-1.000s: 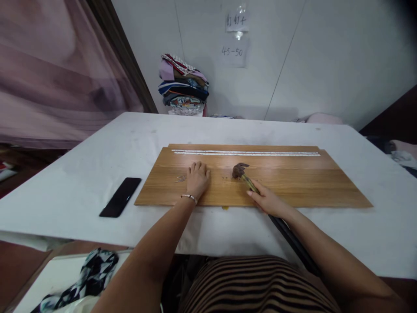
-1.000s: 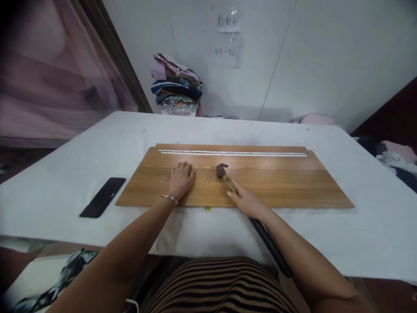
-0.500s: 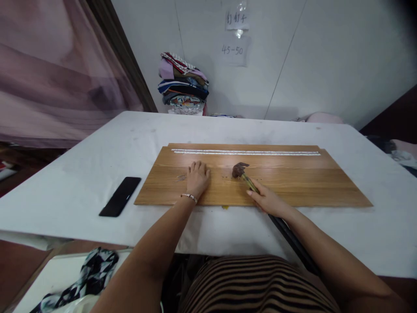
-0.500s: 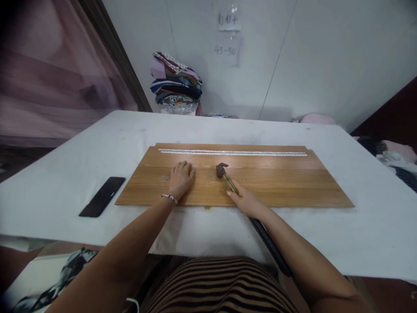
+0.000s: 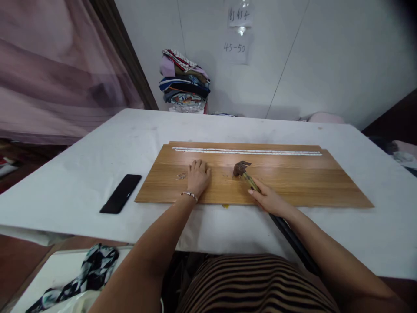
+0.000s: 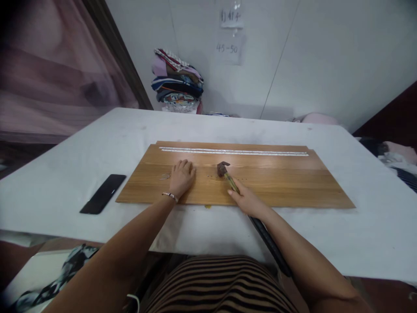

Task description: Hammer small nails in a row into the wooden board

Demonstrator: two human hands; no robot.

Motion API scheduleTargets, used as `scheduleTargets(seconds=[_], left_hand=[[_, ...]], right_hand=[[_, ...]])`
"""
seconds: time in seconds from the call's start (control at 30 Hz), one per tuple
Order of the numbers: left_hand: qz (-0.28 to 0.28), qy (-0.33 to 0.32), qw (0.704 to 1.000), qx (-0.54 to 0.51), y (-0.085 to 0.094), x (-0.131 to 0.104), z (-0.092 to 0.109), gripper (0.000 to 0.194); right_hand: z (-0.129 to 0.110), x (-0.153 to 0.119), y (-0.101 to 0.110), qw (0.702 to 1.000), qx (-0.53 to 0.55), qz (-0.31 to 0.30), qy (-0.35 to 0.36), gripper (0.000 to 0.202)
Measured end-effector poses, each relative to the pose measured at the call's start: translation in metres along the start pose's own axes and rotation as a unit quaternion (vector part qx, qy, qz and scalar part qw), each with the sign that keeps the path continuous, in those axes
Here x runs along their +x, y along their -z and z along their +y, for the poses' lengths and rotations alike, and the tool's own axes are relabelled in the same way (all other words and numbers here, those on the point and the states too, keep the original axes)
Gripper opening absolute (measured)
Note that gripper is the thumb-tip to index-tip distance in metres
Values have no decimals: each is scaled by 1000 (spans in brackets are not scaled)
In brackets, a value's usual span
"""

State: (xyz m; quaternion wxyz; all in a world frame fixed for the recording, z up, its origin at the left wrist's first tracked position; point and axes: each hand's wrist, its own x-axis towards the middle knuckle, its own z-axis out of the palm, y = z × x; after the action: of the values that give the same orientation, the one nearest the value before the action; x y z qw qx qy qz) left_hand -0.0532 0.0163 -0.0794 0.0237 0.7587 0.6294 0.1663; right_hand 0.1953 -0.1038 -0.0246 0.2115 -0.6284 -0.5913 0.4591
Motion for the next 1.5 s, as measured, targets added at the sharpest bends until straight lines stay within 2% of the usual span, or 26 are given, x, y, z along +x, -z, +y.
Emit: scheduleTargets(seconds=[0.43, 0.63, 1.03, 1.5], left_hand=[[4, -4, 1000, 0, -4, 0, -3, 33], [5, -10, 1000, 8, -3, -1, -3, 32], [2, -1, 1000, -2, -2, -1, -1, 32], [4, -6, 1000, 6, -1, -1, -1, 31]], right_hand=[[4, 2, 1, 998, -44, 12, 42, 63], [3, 1, 1, 998, -45, 13, 30, 64], [0, 1, 2, 997, -61, 13, 53, 62], [0, 0, 3, 998, -47, 14, 25, 66]])
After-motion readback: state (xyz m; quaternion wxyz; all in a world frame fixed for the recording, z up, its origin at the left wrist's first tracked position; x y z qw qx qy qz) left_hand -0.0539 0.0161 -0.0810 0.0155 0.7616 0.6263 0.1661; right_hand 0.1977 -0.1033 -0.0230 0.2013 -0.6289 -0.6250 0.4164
